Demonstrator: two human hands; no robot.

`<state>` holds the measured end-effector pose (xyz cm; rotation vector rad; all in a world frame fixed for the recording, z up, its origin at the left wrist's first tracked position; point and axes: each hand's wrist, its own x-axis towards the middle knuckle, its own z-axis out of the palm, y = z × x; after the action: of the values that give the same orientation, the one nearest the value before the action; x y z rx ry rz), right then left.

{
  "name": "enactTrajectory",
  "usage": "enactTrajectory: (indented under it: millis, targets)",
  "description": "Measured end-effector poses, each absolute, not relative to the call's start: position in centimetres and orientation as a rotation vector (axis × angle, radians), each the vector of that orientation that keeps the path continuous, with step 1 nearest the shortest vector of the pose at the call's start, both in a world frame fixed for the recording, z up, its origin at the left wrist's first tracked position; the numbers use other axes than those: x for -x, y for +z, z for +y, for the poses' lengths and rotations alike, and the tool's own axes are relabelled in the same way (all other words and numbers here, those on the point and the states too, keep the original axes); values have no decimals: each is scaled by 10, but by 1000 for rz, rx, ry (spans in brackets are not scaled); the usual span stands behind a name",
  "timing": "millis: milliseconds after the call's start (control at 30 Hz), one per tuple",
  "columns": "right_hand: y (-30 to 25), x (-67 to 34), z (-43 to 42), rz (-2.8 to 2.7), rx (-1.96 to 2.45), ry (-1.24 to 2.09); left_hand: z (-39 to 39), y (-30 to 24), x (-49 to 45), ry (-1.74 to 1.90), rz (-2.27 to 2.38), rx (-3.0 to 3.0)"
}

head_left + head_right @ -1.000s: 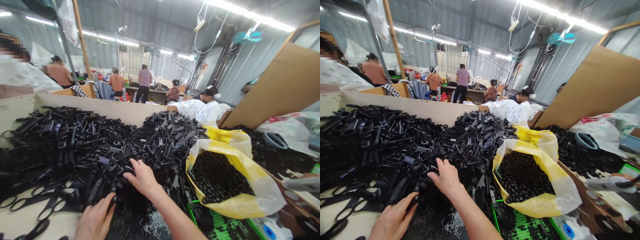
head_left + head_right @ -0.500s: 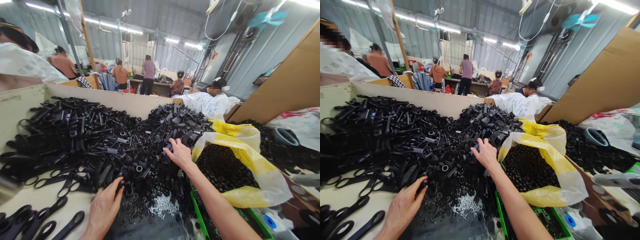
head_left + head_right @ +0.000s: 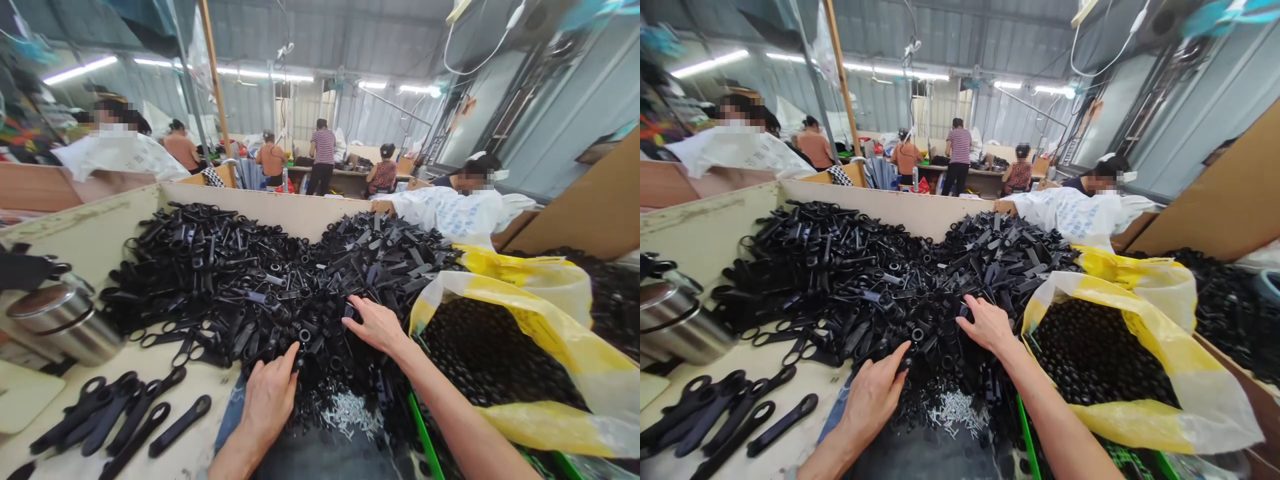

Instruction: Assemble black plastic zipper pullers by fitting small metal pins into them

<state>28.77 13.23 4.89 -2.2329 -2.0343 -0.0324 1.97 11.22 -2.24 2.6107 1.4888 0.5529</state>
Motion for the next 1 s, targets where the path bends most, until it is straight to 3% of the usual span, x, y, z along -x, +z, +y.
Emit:
enactTrajectory:
  millis: [733,1000]
  targets:
    - [31,-235,139,-2199,1896,177,144,-13,21,526,1757,-2621]
    - [41,-270,110,-2104,1935,123,103,-2,22,695,1702,-2224]
